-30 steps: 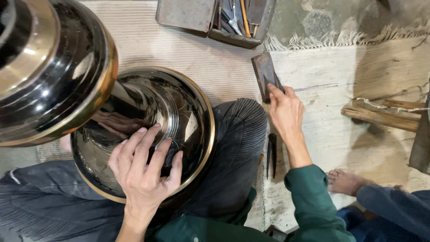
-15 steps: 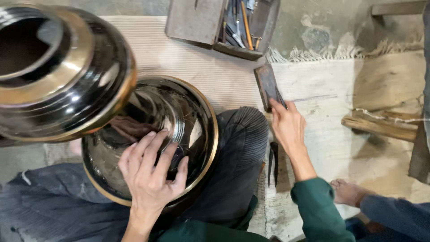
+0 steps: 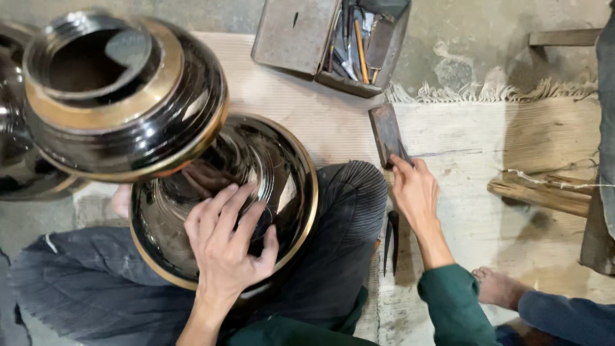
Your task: The person sits cross-legged and uses a small metal tool to engrave decorative patterns into the surface of a polished metal vessel. They hold the vessel steady with one hand while carefully carving with the other, occasionally rotating the object to access different areas.
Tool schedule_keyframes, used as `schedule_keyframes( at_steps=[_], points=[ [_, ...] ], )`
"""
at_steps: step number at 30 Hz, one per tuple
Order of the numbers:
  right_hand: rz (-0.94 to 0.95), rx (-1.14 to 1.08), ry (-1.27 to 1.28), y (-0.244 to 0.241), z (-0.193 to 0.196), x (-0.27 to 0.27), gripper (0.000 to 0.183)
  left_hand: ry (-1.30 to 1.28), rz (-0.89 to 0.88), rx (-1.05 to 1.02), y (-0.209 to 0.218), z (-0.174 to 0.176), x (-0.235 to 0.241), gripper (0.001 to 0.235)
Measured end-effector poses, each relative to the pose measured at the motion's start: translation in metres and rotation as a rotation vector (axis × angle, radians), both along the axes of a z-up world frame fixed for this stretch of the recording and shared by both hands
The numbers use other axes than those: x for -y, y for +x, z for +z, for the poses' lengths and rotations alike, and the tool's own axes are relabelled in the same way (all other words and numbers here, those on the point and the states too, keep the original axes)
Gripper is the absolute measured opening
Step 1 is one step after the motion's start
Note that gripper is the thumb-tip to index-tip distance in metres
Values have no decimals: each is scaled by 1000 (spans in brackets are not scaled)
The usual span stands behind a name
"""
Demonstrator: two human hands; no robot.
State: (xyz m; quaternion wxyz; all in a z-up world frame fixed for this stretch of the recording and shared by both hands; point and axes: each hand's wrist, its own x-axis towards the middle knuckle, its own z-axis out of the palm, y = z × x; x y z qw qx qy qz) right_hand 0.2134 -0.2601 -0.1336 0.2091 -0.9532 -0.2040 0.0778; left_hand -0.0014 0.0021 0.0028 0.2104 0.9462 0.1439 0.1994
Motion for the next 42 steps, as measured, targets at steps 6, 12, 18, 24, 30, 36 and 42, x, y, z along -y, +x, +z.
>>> schedule_keyframes(
  at_steps=[6, 12, 18, 24, 30, 36, 42],
  points=[
    [-7, -27, -23, 22, -10, -8, 26, 14, -21, -24, 0, 2, 0, 35],
    [6, 33, -14, -4, -3, 3, 28, -38, -13, 9, 1, 3, -2, 37],
    [1, -2, 20, 20, -15, -6, 26, -34, -28, 0, -1, 6, -1, 39],
    [-31, -42, -27, -7, -2, 6, 28, -101, -35, 88, -3, 7, -6, 39],
    [5, 16, 16, 19, -14, -8, 25, -119, -35, 107, -4, 6, -6, 45],
    [-29, -52, -34, -9, -5, 8, 27, -138, -33, 123, -6, 6, -8, 48],
    [-4, -3, 14, 21, -21, -4, 24, -119, -48, 118, -5, 6, -8, 50]
  ],
)
